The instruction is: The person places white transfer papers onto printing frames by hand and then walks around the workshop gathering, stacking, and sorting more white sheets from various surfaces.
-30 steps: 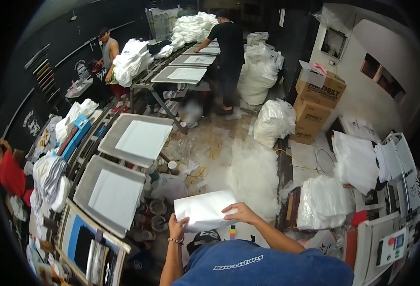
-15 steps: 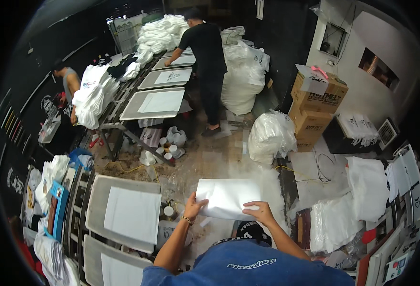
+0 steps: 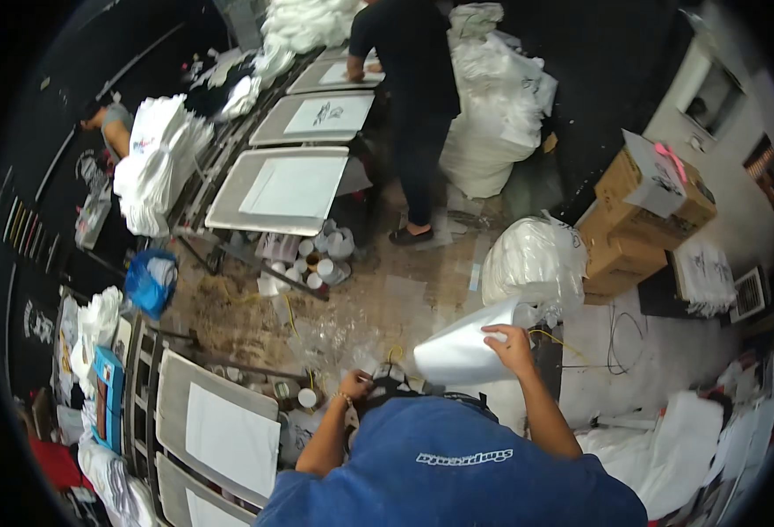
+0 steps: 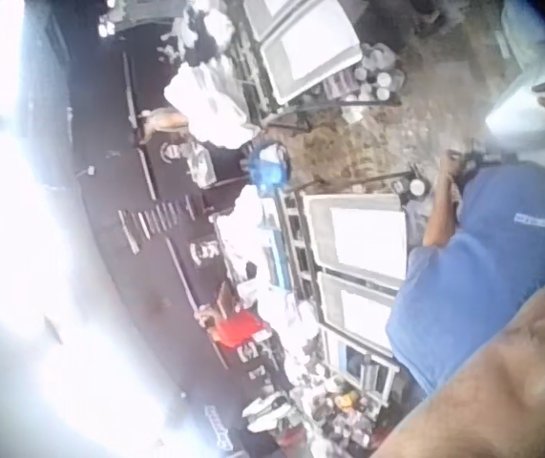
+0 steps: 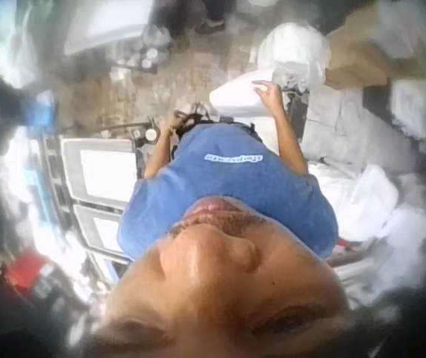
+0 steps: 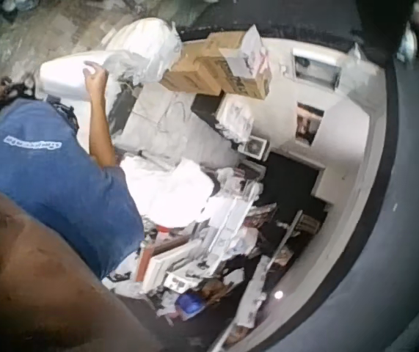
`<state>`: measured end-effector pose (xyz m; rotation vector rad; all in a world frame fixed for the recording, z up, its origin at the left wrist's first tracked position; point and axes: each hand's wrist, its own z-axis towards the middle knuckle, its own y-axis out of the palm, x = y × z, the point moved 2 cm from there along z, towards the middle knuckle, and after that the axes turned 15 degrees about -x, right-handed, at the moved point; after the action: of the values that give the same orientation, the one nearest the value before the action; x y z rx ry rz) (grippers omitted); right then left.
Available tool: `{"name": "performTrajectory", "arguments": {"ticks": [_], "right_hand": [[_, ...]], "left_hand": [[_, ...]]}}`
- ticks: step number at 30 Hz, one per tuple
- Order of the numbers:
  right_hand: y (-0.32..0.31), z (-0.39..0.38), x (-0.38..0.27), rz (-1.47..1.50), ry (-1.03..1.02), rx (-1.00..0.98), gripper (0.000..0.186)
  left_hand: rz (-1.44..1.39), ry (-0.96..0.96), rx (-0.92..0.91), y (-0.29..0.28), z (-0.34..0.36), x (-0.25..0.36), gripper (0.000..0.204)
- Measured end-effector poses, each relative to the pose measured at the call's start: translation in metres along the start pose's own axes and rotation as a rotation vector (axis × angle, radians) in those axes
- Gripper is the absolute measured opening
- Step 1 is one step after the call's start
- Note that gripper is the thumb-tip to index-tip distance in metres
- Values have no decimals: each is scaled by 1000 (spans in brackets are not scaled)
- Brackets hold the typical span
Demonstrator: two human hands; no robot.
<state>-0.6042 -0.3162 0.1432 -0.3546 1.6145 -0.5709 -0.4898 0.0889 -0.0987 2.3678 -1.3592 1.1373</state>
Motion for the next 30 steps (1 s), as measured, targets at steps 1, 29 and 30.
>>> {"name": "performTrajectory", "arguments": {"ticks": [1,29,30], "right_hand": [[-6,17,7,-1,34,-50,23],[-316,433,118,-13,74,375,26],[-322,457,132,-18,87,335,26]], "left_hand": [[2,-3,67,-9,8,-1,24],[305,672,-563,-16,309,597,33],[290,600,-539,-16,320,603,33]]}}
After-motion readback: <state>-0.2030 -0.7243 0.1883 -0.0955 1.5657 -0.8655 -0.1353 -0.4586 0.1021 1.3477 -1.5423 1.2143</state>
